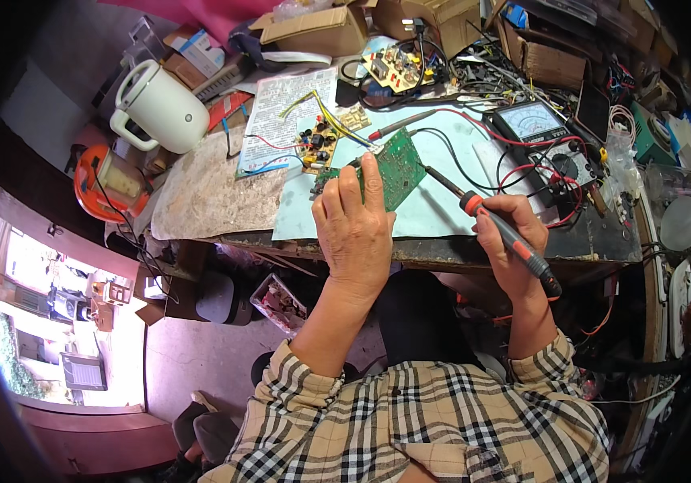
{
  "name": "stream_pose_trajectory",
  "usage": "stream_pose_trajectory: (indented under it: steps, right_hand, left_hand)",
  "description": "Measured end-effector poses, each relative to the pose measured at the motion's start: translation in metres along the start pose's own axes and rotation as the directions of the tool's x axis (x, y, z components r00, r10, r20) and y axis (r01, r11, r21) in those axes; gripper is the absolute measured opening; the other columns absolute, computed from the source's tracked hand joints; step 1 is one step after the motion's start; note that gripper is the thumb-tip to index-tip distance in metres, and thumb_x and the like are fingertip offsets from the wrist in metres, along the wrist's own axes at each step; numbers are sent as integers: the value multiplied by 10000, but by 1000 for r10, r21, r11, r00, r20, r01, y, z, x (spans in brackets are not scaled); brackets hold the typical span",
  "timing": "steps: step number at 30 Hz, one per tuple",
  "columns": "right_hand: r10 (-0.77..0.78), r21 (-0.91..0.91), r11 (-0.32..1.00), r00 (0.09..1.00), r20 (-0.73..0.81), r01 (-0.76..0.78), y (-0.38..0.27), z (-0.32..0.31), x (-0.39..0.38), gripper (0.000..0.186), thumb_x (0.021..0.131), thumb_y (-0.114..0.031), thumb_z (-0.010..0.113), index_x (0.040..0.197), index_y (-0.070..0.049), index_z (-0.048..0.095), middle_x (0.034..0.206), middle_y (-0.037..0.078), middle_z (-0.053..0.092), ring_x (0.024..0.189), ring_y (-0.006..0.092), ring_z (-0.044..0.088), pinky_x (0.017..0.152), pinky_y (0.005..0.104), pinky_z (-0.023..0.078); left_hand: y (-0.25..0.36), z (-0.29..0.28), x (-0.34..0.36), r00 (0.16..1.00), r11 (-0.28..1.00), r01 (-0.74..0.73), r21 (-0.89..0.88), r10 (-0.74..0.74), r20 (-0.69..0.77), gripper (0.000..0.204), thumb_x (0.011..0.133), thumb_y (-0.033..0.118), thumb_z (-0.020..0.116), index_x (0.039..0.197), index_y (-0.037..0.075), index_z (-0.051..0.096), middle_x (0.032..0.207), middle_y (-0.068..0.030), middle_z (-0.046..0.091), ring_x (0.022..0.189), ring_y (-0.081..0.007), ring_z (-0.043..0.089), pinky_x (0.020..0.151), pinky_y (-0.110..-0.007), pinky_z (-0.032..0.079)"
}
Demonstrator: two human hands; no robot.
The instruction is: The person uses a soldering iron to apply heat to various points on a green circuit board held in the left hand. The person repeatedly touches the iron to different solder joints while occasionally repositioning the board. A second person is visible sitting nearby but does not participate in the task.
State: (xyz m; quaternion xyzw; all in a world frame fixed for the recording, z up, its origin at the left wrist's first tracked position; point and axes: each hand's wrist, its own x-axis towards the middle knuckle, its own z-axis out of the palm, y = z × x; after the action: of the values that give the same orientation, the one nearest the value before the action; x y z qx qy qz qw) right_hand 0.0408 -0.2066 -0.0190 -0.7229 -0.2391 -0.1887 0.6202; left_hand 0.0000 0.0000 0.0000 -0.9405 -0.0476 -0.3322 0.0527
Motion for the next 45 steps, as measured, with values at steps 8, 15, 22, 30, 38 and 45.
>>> stream_pose_trajectory:
  steps: [8, 15, 22, 30, 38, 45]
  right_hand:
    - [-36, -4, 999, 999, -2, 36, -1, 0, 2, 213, 853, -123, 752, 998, -13, 640, 792, 34, 646, 686, 73, 580, 636, 219, 480]
    - [-2, 8, 1000, 1000, -22, 2, -1, 1, 0, 188, 865, -111, 733, 992, -11, 638, 760, 17, 618, 654, 56, 545, 609, 213, 457]
    - [-31, -8, 999, 999, -26, 31, 2, 1, 0, 178, 869, -102, 726, 994, -10, 638, 741, 9, 599, 632, 52, 518, 586, 207, 434]
    - [-17, 18, 1000, 1000, -21, 17, 0, 2, 1, 198, 853, -101, 744, 999, -14, 640, 763, 19, 623, 667, 63, 565, 617, 214, 466]
    - [-76, -79, 994, 996, 40, 79, -1, 2, 1, 236, 819, -78, 764, 1012, -33, 635, 858, 62, 639, 719, 118, 599, 659, 252, 490]
    - [-32, -56, 998, 999, 9, 32, -5, 1, 2, 206, 833, -76, 746, 995, -22, 631, 814, 59, 626, 689, 109, 587, 635, 250, 480]
  left_hand:
    - [1, 0, 1, 1000, 1000, -2, -8, 2, -4, 964, 623, 268, 881, 1451, 76, 427, 1293, -130, 456, 1149, -299, 450, 941, -424, 387]
    - [1, -1, 0, 1000, 1000, 2, -12, -2, 1, 960, 629, 261, 880, 1453, 75, 423, 1290, -129, 455, 1154, -299, 449, 944, -425, 386]
    - [2, -1, 0, 1000, 1000, 7, -6, -7, 4, 957, 636, 258, 877, 1457, 77, 419, 1286, -127, 454, 1156, -299, 447, 945, -425, 385]
    - [1, -1, 0, 1000, 1000, 3, -3, -3, 6, 965, 630, 261, 879, 1457, 77, 418, 1289, -128, 457, 1157, -297, 448, 942, -424, 385]
    - [2, 2, -1, 1000, 1000, -12, 12, 12, -10, 963, 630, 256, 879, 1453, 69, 415, 1295, -134, 456, 1166, -304, 449, 952, -430, 386]
    - [3, 1, 0, 1000, 1000, -10, -11, 10, 0, 958, 634, 251, 877, 1450, 59, 413, 1295, -144, 453, 1161, -307, 452, 951, -431, 388]
